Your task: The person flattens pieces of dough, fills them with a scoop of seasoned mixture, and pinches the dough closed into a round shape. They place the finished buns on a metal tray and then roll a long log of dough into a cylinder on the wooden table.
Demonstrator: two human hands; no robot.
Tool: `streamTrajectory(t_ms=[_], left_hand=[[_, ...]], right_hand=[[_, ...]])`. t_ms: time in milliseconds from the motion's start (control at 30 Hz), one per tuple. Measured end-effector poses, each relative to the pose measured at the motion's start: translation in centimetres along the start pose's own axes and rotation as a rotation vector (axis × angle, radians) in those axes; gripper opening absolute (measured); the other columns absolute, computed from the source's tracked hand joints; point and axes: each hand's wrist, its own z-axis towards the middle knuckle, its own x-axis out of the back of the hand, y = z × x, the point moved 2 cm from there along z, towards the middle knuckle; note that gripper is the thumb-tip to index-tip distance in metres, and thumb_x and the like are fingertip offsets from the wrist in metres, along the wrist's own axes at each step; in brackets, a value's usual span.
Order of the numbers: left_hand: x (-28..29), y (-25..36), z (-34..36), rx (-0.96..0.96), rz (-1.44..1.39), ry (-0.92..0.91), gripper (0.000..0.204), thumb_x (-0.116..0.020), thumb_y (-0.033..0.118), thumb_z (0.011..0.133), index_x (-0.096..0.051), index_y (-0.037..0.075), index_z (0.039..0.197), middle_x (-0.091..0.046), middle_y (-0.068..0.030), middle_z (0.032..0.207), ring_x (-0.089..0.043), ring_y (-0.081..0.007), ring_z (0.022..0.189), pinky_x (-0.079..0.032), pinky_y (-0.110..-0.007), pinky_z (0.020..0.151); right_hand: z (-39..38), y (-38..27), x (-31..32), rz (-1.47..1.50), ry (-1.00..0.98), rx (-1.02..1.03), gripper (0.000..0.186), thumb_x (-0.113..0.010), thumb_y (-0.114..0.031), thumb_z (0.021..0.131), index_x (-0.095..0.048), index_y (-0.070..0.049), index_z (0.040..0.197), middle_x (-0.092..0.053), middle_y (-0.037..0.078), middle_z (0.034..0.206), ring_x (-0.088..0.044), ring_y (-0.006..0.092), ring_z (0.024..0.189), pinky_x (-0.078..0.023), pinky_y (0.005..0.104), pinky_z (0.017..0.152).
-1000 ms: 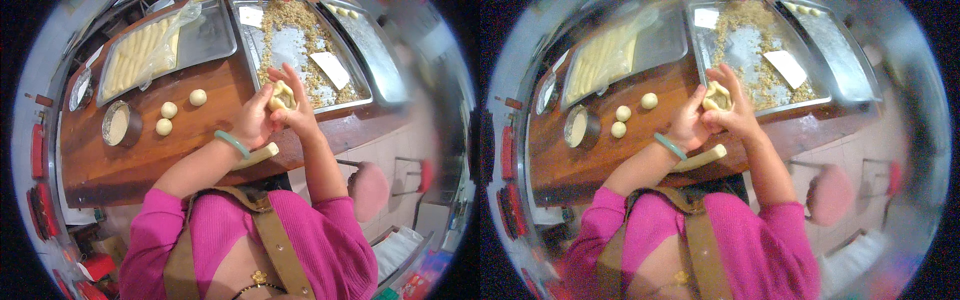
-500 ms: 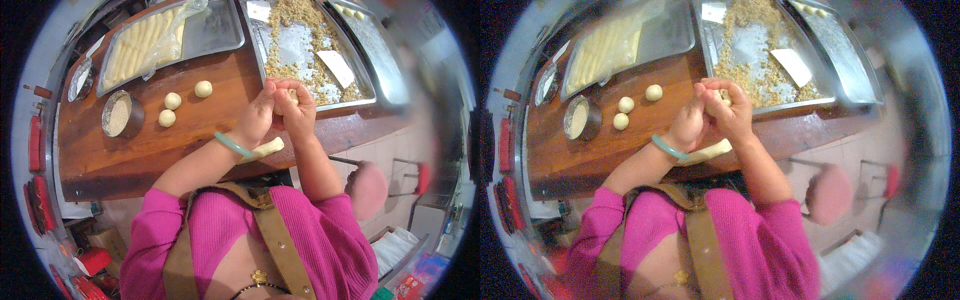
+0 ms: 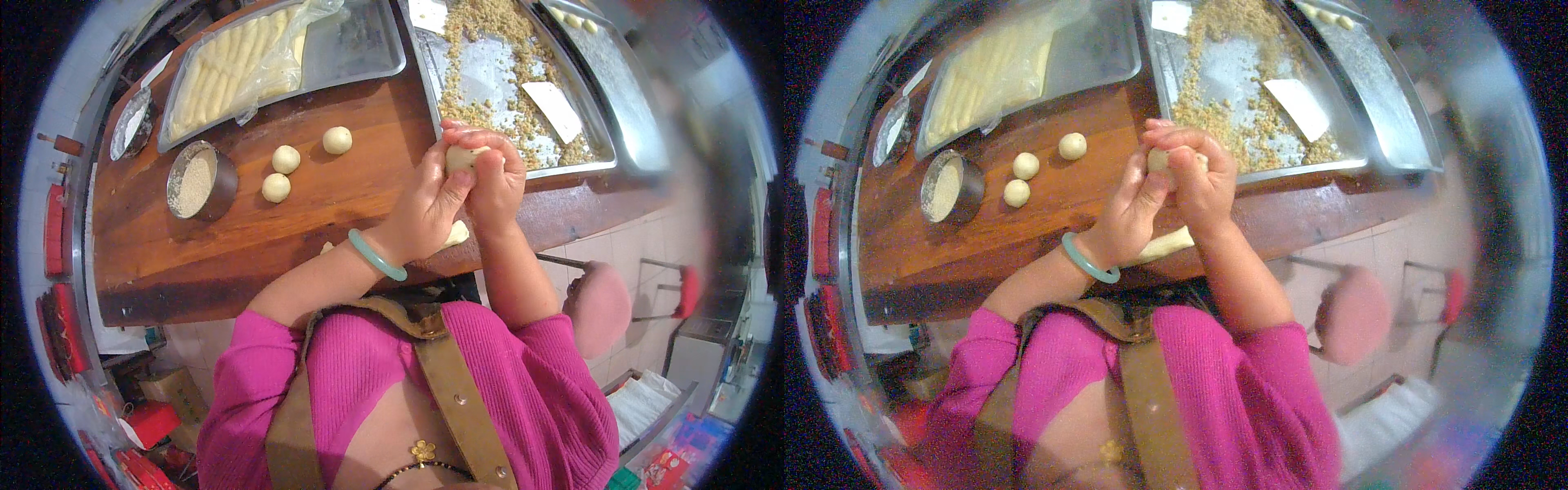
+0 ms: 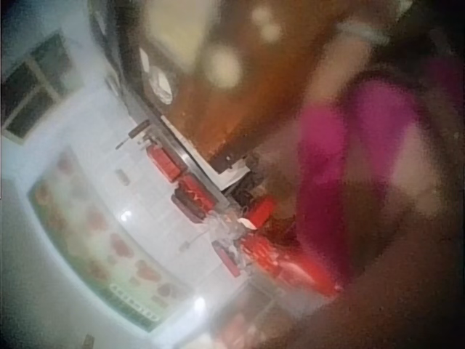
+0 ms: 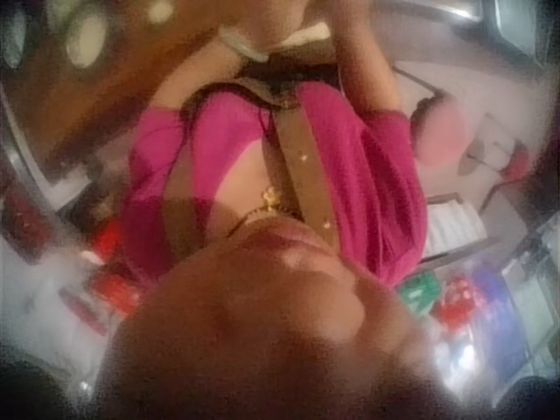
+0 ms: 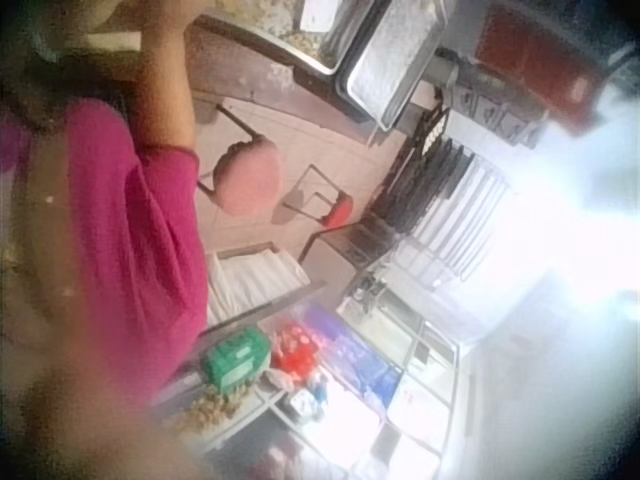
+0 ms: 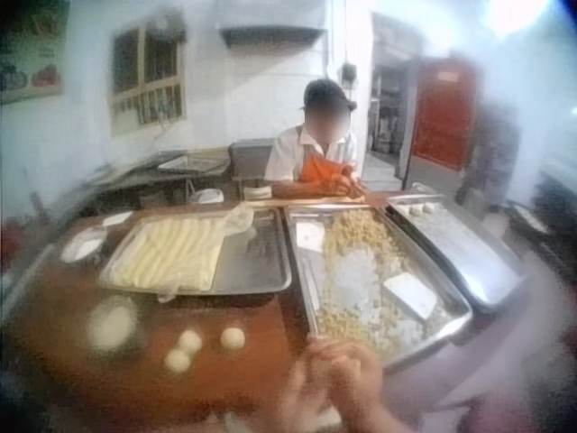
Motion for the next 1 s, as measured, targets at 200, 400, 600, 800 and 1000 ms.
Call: streamTrajectory(t_ms=[200,400,600,800,1000], left_hand=[[1.4,0.3,0.0,0.276,-0.135,-0.228,0.051,-0.032,0.043,0.091,-0.039,0.000,0.117,-0.046,-0.0089,0.107,-0.046,-0.0143,0.098,-0.039,-0.029,0.084],[-0.2,0.8,-0.4,-0.099,0.046,0.036,0.050,-0.035,0.042,0.091,-0.041,-0.002,0.113,-0.046,-0.0121,0.106,-0.047,-0.0186,0.095,-0.040,-0.031,0.081],[1.5,1.0,0.2,0.010,0.096,-0.181,0.048,-0.040,0.037,0.090,-0.039,-0.005,0.113,-0.051,-0.0179,0.099,-0.052,-0.0285,0.092,-0.042,-0.035,0.078],[0.9,1.9,0.3,-0.279,0.492,-0.045,0.046,-0.042,0.037,0.089,-0.041,-0.004,0.108,-0.052,-0.0209,0.094,-0.053,-0.0371,0.085,-0.043,-0.038,0.073],[1.8,1.4,0.4,-0.051,0.290,-0.221,0.046,-0.046,0.036,0.088,-0.039,-0.005,0.109,-0.051,-0.0219,0.095,-0.054,-0.0351,0.085,-0.043,-0.039,0.072]], right_hand=[[-0.1,-0.5,-0.2,0.141,-0.104,-0.142,0.029,-0.063,-0.029,0.076,-0.059,-0.002,0.084,-0.061,0.013,0.091,-0.053,0.0279,0.099,-0.036,0.0428,0.092],[-0.3,-0.4,-0.1,0.130,-0.119,-0.002,0.036,-0.058,-0.038,0.080,-0.056,-0.003,0.090,-0.059,0.014,0.091,-0.052,0.0303,0.102,-0.036,0.0443,0.092],[0.4,-0.6,0.0,0.181,-0.282,-0.129,0.033,-0.055,-0.035,0.083,-0.057,-0.004,0.093,-0.059,0.015,0.094,-0.050,0.0322,0.104,-0.036,0.0446,0.092],[0.2,-0.2,0.0,0.318,-0.122,-0.138,0.022,-0.058,-0.022,0.078,-0.060,-0.001,0.083,-0.061,0.016,0.092,-0.053,0.0313,0.100,-0.037,0.0453,0.090],[0.3,-0.4,-0.1,0.241,-0.301,-0.085,0.029,-0.060,-0.029,0.077,-0.058,0.000,0.082,-0.059,0.017,0.099,-0.052,0.0304,0.102,-0.038,0.0444,0.090]])
